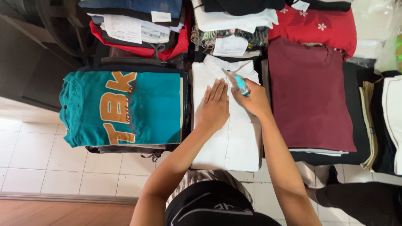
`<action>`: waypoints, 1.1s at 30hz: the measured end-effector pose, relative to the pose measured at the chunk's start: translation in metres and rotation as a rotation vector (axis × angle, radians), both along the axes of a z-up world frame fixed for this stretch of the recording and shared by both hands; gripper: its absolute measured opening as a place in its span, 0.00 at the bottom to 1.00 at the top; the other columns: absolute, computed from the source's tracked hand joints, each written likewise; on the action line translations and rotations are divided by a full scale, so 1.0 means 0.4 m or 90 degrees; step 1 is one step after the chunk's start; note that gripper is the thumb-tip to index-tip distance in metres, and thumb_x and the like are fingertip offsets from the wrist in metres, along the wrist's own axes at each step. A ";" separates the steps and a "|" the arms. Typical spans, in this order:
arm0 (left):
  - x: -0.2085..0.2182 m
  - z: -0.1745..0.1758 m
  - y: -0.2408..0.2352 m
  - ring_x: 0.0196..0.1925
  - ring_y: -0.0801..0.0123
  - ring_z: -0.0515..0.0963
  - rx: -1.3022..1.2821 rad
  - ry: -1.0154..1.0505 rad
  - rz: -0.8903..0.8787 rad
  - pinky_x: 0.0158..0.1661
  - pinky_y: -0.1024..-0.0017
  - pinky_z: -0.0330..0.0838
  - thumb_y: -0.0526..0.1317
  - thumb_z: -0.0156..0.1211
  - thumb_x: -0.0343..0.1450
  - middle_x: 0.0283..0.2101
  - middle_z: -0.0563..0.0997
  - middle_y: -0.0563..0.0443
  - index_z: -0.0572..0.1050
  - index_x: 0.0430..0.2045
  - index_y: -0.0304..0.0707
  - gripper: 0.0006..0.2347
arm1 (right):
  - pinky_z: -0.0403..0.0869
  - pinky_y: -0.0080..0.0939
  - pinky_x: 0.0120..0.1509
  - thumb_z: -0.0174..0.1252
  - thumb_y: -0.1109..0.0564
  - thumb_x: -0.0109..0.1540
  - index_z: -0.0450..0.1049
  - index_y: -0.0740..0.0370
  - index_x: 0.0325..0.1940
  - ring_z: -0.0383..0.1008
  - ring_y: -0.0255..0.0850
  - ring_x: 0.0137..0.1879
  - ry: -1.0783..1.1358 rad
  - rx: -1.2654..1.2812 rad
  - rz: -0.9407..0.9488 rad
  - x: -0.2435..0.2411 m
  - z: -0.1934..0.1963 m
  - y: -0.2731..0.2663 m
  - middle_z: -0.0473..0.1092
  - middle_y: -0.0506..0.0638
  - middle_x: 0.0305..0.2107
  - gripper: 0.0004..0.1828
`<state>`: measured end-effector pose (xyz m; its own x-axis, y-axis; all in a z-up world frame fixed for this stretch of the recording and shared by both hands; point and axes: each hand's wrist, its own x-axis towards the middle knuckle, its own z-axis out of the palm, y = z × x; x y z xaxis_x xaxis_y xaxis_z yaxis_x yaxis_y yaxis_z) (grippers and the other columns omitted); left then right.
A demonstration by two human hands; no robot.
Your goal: The person sprays a liquid from a small bottle onto a stack of folded t-shirts and polo shirts. They smooth the fabric with their hands and then move the treated items to a separate pile on the table.
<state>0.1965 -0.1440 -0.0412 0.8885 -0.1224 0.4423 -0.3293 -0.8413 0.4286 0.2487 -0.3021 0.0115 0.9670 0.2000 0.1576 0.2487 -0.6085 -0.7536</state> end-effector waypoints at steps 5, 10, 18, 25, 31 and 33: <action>0.019 0.006 0.024 0.77 0.57 0.57 -0.088 0.061 -0.025 0.74 0.56 0.45 0.39 0.45 0.78 0.70 0.66 0.43 0.68 0.63 0.30 0.18 | 0.74 0.37 0.42 0.69 0.54 0.59 0.79 0.62 0.49 0.78 0.36 0.37 -0.094 0.037 0.094 0.020 0.002 0.018 0.77 0.52 0.35 0.17; 0.003 0.009 0.013 0.78 0.58 0.56 -0.031 0.091 -0.005 0.75 0.53 0.43 0.41 0.45 0.78 0.72 0.64 0.45 0.66 0.64 0.33 0.20 | 0.71 0.37 0.34 0.70 0.51 0.59 0.78 0.61 0.51 0.73 0.35 0.29 0.175 0.065 -0.027 -0.004 0.053 0.024 0.76 0.49 0.27 0.20; -0.059 0.006 -0.025 0.79 0.57 0.47 0.053 0.109 0.019 0.73 0.50 0.35 0.49 0.42 0.76 0.77 0.53 0.45 0.53 0.71 0.35 0.28 | 0.79 0.44 0.40 0.66 0.64 0.64 0.60 0.66 0.66 0.76 0.42 0.36 0.190 0.540 -0.026 -0.138 0.095 0.012 0.70 0.51 0.36 0.30; -0.008 -0.021 0.022 0.81 0.60 0.39 0.053 0.143 0.077 0.75 0.52 0.33 0.50 0.39 0.79 0.79 0.43 0.44 0.45 0.74 0.32 0.30 | 0.76 0.41 0.30 0.49 0.48 0.73 0.55 0.68 0.76 0.76 0.43 0.32 0.422 0.794 0.119 -0.202 0.096 0.044 0.72 0.56 0.37 0.31; 0.009 -0.057 0.041 0.80 0.50 0.35 -0.088 0.167 0.086 0.74 0.55 0.34 0.52 0.40 0.77 0.78 0.39 0.35 0.41 0.73 0.25 0.34 | 0.69 0.35 0.21 0.41 0.49 0.77 0.45 0.59 0.83 0.70 0.39 0.24 0.539 0.954 0.385 -0.230 0.119 0.097 0.68 0.62 0.39 0.32; 0.013 -0.052 0.061 0.79 0.47 0.36 -0.103 0.171 0.066 0.74 0.56 0.36 0.50 0.43 0.76 0.77 0.40 0.31 0.43 0.71 0.22 0.34 | 0.69 0.34 0.20 0.40 0.51 0.77 0.43 0.61 0.84 0.69 0.39 0.23 0.600 1.025 0.460 -0.240 0.124 0.112 0.66 0.63 0.40 0.32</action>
